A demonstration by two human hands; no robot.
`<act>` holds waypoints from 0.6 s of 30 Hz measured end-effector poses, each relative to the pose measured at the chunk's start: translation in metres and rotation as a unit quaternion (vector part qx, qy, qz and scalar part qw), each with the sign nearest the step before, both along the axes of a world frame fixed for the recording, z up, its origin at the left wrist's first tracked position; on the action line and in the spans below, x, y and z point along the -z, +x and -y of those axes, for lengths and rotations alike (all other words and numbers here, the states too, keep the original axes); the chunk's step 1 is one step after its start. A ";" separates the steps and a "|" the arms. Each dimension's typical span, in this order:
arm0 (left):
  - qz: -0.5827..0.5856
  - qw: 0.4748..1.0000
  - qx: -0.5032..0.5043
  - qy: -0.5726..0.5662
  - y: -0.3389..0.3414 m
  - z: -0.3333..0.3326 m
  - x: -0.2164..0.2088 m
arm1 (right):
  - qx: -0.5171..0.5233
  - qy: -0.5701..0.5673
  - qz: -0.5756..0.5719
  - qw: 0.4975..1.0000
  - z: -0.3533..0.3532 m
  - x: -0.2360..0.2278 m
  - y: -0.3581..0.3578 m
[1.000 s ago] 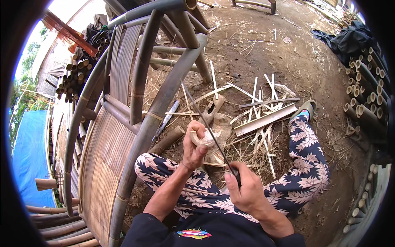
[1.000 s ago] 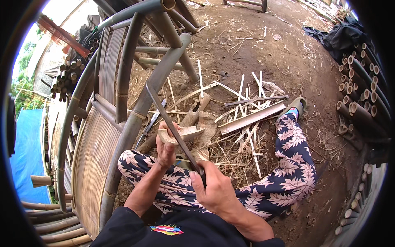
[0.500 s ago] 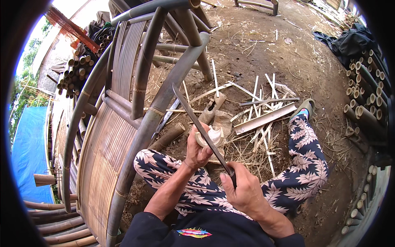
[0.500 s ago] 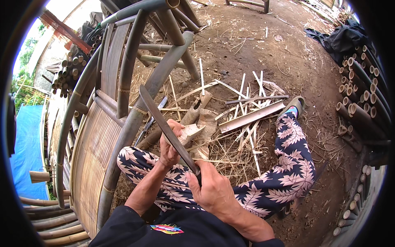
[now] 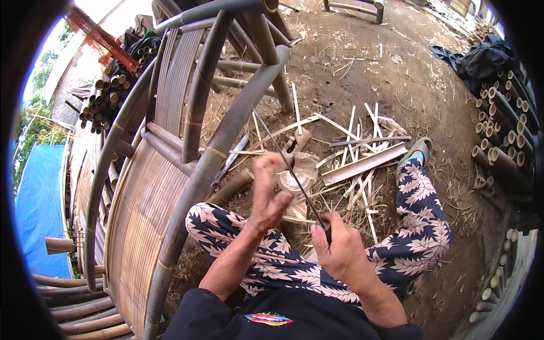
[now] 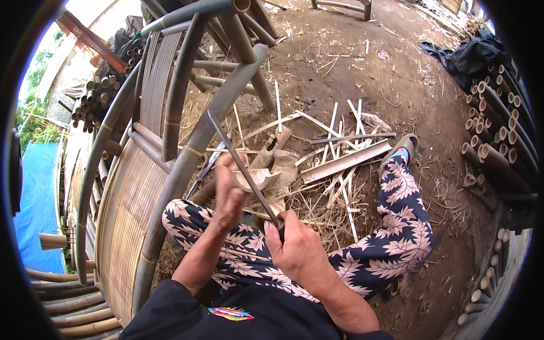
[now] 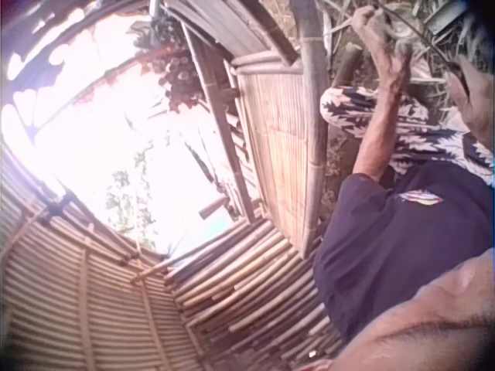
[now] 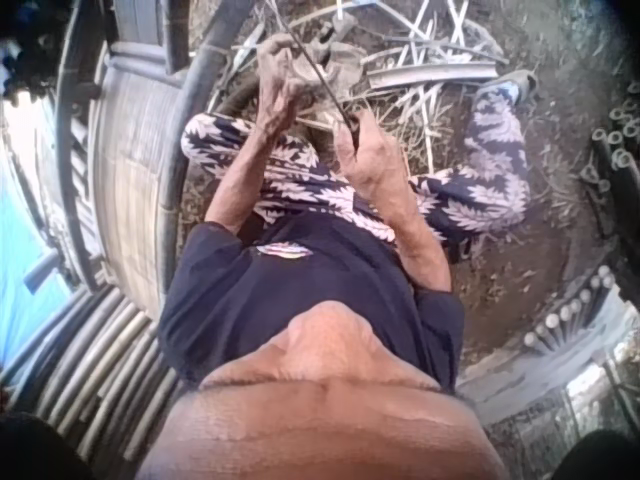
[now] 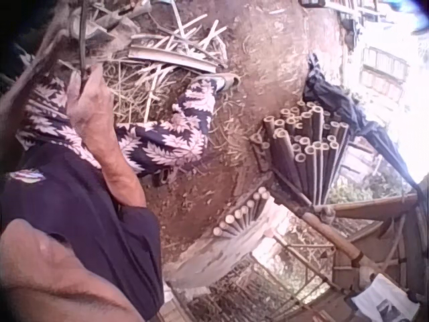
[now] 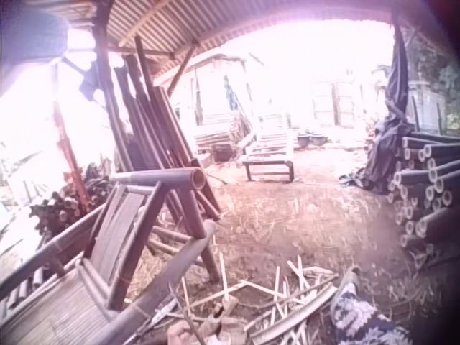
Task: The person strips thin layers of bamboo using a large knife while sitting on the ground, then moves to a bamboo bench and prepares a larger bamboo pole by cutting and smoothing its ends.
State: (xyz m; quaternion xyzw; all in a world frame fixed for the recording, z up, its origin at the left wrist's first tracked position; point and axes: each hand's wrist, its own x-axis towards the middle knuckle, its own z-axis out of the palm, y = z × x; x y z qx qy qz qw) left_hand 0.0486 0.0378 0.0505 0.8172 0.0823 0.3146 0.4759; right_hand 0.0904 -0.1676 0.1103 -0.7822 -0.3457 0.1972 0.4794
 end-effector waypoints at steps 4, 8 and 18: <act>0.189 0.954 -0.105 0.208 0.017 -0.016 -0.120 | 0.004 -0.018 -0.018 1.000 -0.009 -0.003 0.014; 0.048 0.866 0.083 0.490 0.047 -0.013 -0.161 | -0.006 -0.020 0.035 0.999 -0.027 -0.012 0.021; -0.186 0.808 0.107 0.548 0.087 -0.015 -0.144 | -0.021 -0.107 -0.022 0.994 -0.061 -0.026 0.037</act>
